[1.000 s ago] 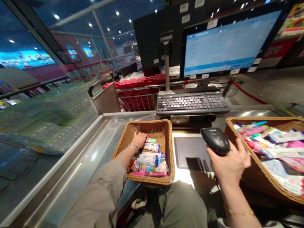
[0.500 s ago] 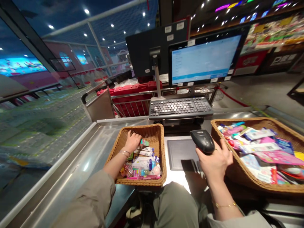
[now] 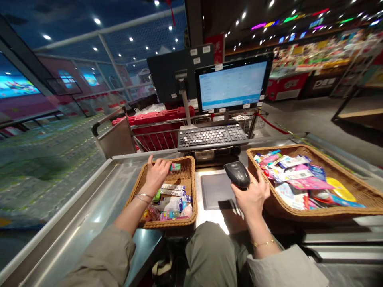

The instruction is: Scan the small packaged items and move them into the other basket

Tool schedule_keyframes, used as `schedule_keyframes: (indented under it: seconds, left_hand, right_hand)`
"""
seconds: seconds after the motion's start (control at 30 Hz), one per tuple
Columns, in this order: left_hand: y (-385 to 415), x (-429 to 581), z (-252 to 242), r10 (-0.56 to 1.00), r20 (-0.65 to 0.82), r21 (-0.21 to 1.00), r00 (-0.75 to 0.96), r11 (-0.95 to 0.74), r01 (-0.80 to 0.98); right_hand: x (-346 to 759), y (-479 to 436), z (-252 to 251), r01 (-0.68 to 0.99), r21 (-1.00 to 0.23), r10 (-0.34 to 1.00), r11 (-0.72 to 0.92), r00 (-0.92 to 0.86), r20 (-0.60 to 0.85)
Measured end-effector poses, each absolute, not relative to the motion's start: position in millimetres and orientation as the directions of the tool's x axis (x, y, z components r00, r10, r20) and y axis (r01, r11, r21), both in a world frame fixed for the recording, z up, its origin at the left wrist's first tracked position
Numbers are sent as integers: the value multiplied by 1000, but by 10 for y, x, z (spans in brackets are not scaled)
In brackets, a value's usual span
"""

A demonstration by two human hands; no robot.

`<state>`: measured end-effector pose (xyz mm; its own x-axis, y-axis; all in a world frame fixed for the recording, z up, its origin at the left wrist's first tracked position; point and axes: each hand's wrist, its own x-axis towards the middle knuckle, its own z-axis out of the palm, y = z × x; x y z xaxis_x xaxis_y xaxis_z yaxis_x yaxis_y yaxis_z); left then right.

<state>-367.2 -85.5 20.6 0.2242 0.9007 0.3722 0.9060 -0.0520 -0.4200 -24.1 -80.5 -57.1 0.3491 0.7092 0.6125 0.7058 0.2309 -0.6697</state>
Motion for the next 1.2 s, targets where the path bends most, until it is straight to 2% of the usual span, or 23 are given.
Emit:
schedule_keyframes:
  seconds: [0.17, 0.47, 0.73, 1.2]
  left_hand:
    - [-801, -3476, 308, 860, 475, -358, 185, -3, 934]
    - [-556, -2791, 102, 778, 599, -150, 188, -122, 981]
    - [-471, -2273, 46, 726, 650, -180, 225, -141, 974]
    - [-456, -2129, -83, 744, 652, -70, 148, -135, 988]
  right_hand:
    - [-222, -817, -557, 694, -664, 674, 280, 350, 651]
    - [-183, -862, -522, 736, -577, 663, 353, 238, 709]
    - [-132, -905, -468, 765, -544, 704, 346, 172, 690]
    - [-133, -932, -430, 768, -524, 701, 368, 141, 699]
